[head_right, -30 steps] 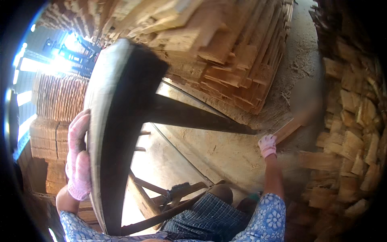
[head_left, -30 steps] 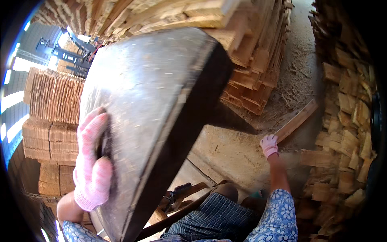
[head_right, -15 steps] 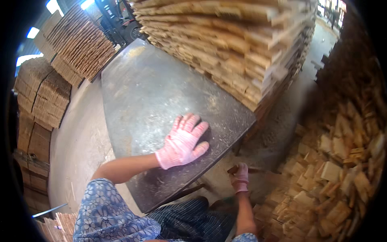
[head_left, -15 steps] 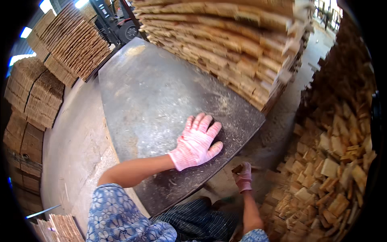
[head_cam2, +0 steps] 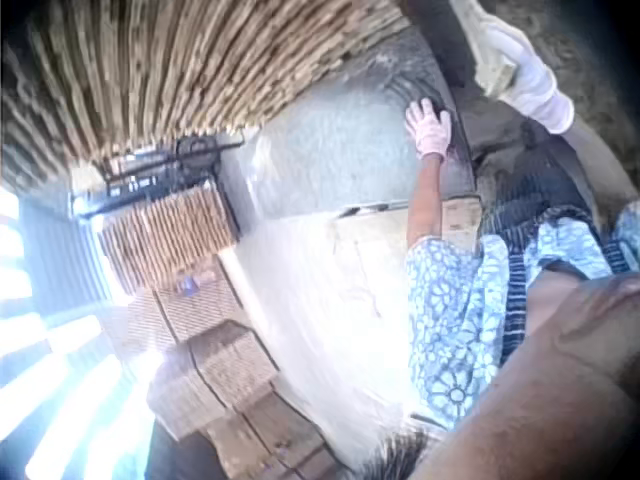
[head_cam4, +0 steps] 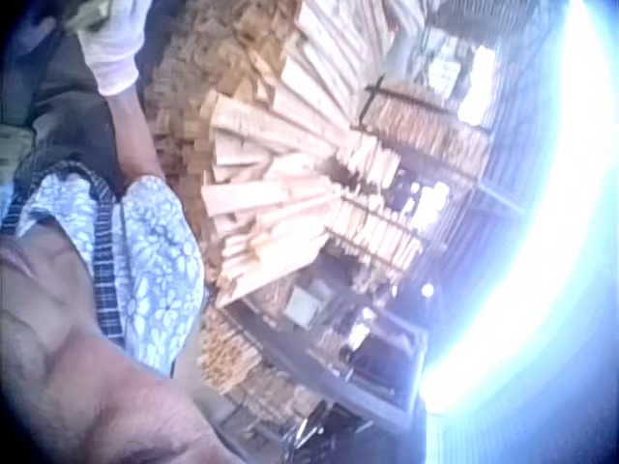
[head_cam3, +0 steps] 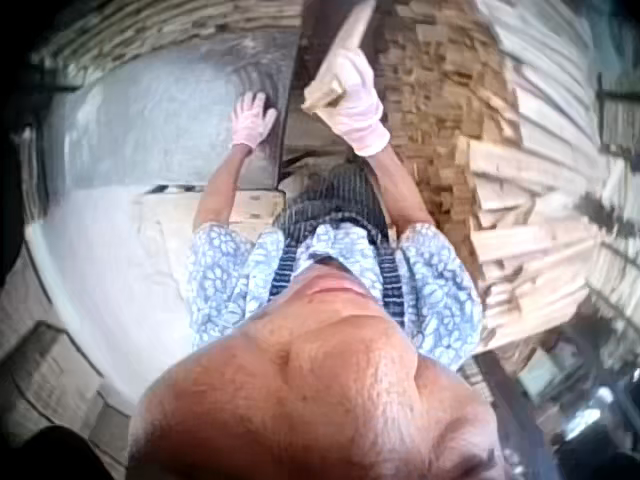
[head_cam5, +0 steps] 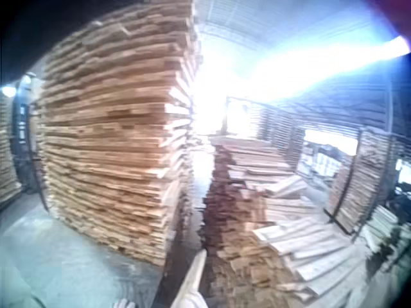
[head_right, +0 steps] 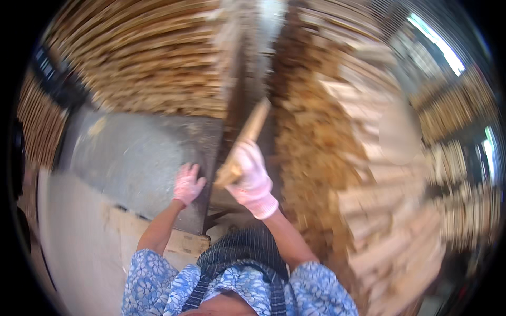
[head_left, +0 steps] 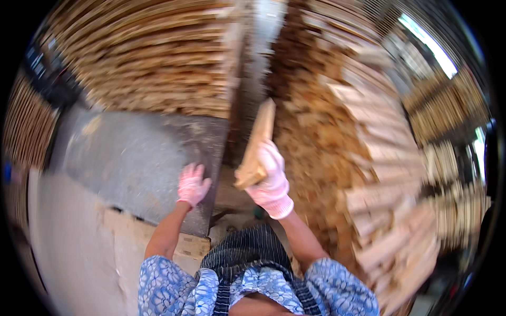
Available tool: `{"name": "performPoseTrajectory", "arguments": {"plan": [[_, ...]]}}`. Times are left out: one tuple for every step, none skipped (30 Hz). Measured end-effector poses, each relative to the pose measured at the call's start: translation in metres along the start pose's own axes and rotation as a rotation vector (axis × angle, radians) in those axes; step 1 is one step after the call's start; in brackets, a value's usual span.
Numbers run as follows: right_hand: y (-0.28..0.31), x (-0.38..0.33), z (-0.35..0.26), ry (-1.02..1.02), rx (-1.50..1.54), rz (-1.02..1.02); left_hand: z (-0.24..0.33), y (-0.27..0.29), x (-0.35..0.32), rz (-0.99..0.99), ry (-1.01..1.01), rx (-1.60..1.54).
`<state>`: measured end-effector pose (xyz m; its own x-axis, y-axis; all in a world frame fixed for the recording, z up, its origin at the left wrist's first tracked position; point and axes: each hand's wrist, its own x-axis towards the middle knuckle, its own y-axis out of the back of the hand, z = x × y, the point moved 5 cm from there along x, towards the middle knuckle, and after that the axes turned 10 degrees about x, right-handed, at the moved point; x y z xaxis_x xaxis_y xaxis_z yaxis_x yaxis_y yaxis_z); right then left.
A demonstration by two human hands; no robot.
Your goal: The person stacks wooden planks onto a metal rack in a lumber yard. They repeatedly lift planks from a large pile, arrange them on the rack, and adjust the stack to ensure stability.
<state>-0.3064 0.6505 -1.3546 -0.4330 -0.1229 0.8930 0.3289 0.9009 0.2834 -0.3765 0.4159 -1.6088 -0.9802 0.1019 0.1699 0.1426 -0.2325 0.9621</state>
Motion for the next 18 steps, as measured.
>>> {"name": "performPoseTrajectory", "arguments": {"plan": [[0.003,0.018,-0.032,0.123,0.054,0.030,-0.022,0.000,-0.019,-0.067,0.027,0.022],[0.005,0.029,-0.059,0.189,0.003,0.008,-0.041,-0.003,-0.035,-0.139,0.053,0.039],[0.003,0.036,-0.080,0.237,-0.046,-0.035,-0.053,-0.014,-0.044,-0.214,0.054,0.011],[0.005,0.044,-0.108,0.228,-0.073,-0.085,-0.060,-0.021,-0.051,-0.274,0.067,-0.021],[0.034,0.072,-0.097,0.371,-0.151,-0.060,-0.053,-0.005,-0.045,-0.261,0.166,-0.085],[0.062,0.098,-0.080,0.458,-0.222,-0.040,-0.028,0.004,-0.020,-0.284,0.193,-0.101],[0.078,0.102,-0.080,0.513,-0.332,-0.023,-0.033,-0.002,-0.023,-0.307,0.226,-0.193],[0.095,0.108,-0.076,0.527,-0.422,-0.037,-0.034,-0.004,-0.030,-0.324,0.268,-0.293],[0.110,0.114,-0.071,0.550,-0.500,-0.056,-0.034,-0.001,-0.044,-0.281,0.300,-0.343],[0.123,0.123,-0.060,0.522,-0.624,-0.143,-0.039,0.004,-0.067,-0.235,0.346,-0.389],[0.135,0.127,-0.049,0.473,-0.696,-0.186,-0.050,0.010,-0.097,-0.185,0.420,-0.428],[0.151,0.132,-0.041,0.432,-0.781,-0.235,-0.051,0.014,-0.124,-0.130,0.384,-0.434],[0.168,0.133,-0.024,0.363,-0.829,-0.248,-0.042,0.029,-0.153,-0.059,0.381,-0.420],[0.187,0.131,0.009,0.229,-0.909,-0.350,-0.042,0.030,-0.186,-0.053,0.420,-0.473],[0.206,0.132,0.034,0.037,-0.909,-0.434,-0.046,0.030,-0.212,-0.023,0.462,-0.529],[0.230,0.124,0.068,-0.092,-0.953,-0.489,-0.039,0.034,-0.239,-0.086,0.566,-0.590],[0.263,0.105,0.109,-0.104,-1.031,-0.499,-0.031,0.040,-0.264,-0.145,0.669,-0.651],[0.295,0.076,0.149,-0.310,-1.107,-0.614,-0.025,0.048,-0.295,-0.194,0.790,-0.704]]}}
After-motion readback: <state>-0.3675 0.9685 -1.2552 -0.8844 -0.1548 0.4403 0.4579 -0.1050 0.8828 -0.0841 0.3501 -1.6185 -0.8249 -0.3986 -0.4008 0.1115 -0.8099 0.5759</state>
